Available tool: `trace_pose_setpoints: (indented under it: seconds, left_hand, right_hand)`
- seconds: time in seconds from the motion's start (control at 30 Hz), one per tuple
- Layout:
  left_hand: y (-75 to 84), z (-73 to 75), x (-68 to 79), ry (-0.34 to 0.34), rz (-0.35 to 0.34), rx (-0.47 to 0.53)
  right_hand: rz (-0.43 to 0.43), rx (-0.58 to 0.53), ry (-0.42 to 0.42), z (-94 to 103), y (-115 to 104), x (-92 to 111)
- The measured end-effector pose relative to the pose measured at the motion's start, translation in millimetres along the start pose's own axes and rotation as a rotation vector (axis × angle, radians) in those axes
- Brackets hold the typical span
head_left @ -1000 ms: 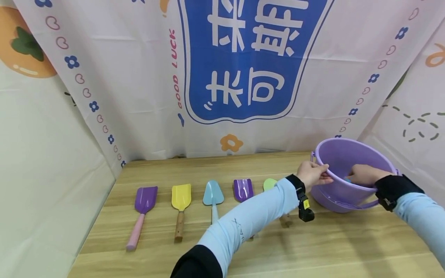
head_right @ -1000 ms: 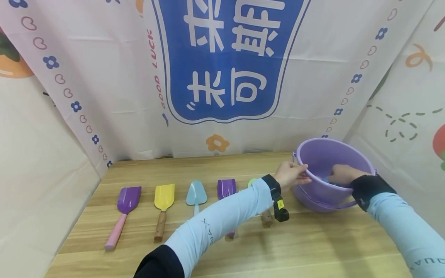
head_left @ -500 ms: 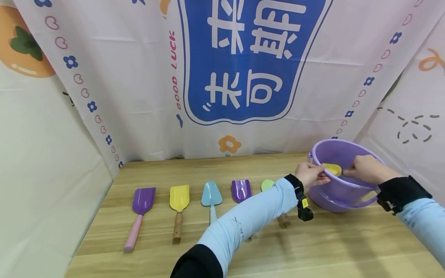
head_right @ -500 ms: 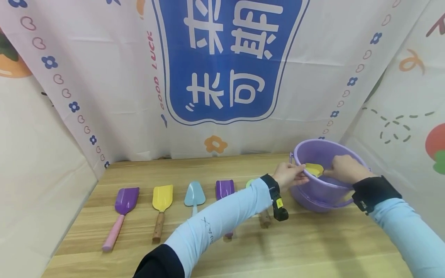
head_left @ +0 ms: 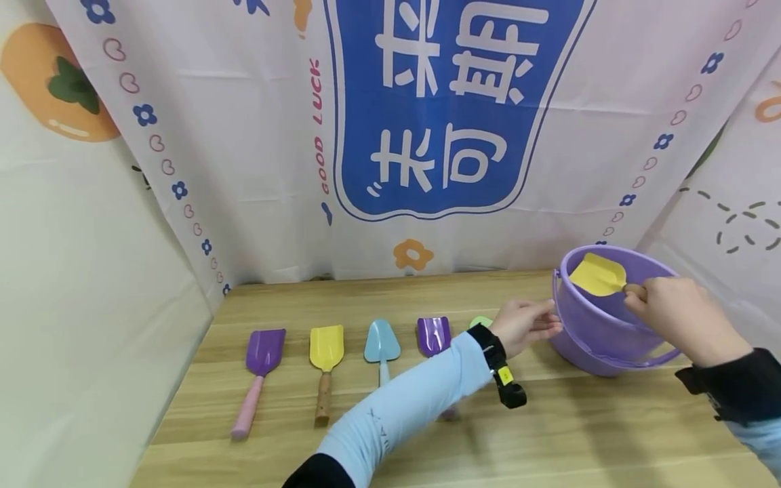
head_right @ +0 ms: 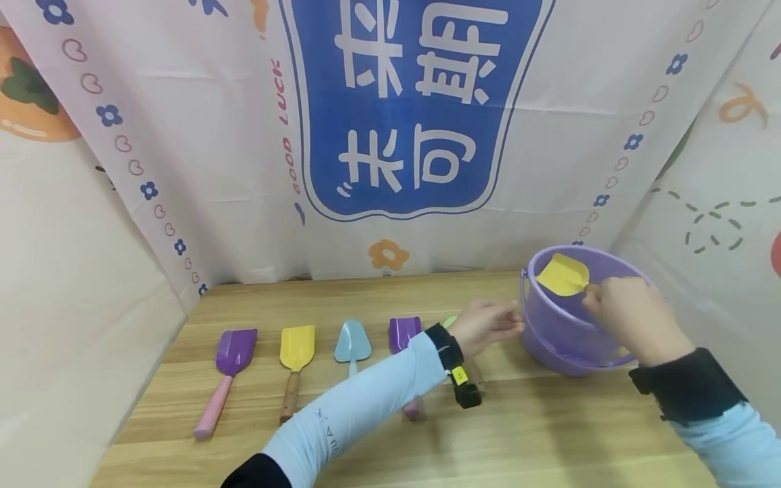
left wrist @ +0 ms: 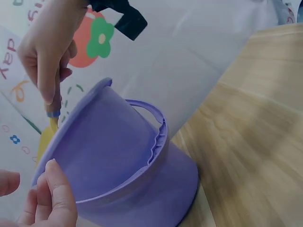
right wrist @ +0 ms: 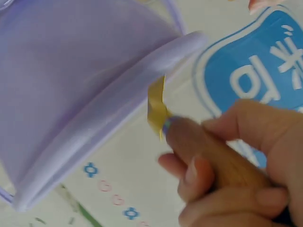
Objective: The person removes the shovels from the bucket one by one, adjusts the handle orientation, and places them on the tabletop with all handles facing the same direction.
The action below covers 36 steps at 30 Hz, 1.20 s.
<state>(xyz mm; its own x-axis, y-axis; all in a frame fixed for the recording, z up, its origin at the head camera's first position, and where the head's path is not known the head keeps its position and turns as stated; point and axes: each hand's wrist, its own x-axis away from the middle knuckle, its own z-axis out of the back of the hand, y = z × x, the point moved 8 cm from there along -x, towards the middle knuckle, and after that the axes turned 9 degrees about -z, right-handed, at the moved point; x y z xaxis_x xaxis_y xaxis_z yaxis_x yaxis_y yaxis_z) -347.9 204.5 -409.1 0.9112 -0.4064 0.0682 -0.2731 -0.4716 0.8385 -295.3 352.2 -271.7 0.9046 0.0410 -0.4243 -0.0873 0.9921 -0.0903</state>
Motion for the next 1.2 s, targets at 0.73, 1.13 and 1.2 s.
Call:
trace_pose_setpoints:
  seconds: [0.73,1.13,1.2]
  left_hand:
    - [51.5,76.0,107.5,0.097,-0.125,-0.040]
    - [46.7,165.6,152.1,0.353,-0.121,-0.034]
    - [51.2,182.0,164.7,0.373,-0.129,-0.055]
  right_hand:
    - [0.167,-0.357,0.155,-42.2,-157,66]
    - [0.267,-0.512,0.017,-99.2,-251,85]
    - [0.293,-0.543,-0.050,-107.1,-268,89]
